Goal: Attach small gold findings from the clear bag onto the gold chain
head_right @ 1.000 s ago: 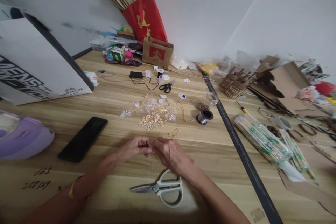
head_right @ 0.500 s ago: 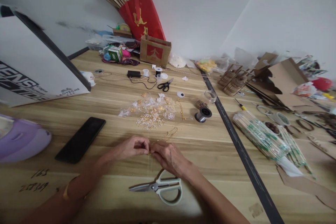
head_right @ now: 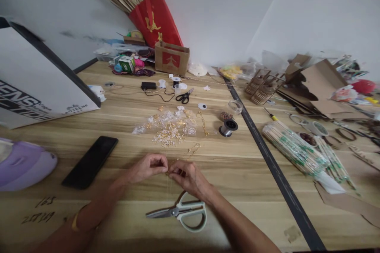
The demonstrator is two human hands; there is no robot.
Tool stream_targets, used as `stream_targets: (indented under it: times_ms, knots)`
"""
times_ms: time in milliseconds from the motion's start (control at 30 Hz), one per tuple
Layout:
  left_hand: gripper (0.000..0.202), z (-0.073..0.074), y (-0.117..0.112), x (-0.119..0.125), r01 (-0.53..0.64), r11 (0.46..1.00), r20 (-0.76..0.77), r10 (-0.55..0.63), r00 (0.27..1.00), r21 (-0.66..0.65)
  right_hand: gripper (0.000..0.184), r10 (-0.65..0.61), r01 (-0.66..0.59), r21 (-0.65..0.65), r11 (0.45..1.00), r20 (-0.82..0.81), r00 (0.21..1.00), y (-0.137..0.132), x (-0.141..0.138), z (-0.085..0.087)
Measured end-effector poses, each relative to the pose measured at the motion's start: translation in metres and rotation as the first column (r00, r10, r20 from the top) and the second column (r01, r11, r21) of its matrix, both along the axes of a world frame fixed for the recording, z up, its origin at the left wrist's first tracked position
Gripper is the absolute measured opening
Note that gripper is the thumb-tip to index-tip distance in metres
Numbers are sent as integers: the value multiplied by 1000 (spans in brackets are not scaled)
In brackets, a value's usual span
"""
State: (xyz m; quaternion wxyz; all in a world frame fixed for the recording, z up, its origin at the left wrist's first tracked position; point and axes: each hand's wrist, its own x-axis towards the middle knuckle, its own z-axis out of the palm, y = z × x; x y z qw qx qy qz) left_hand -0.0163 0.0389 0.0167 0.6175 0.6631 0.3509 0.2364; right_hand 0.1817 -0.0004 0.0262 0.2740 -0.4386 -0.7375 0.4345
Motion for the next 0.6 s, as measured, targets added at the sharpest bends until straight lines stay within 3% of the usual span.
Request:
stream_targets:
  times_ms: [267, 367, 600]
  knots:
    - [21, 1, -6, 9, -66, 998, 30, 66, 997, 10, 19, 3, -6, -38, 999, -67, 998, 1, -2, -9]
    - [22, 0, -7, 12, -99, 995, 43, 99, 994, 0, 22, -10, -3, -109, 994, -118, 993, 2, -1, -11]
    - [34, -14, -6, 15, -178, 968, 153, 206, 967, -178, 29, -99, -2, -291, 957, -332, 938, 6, -1, -9]
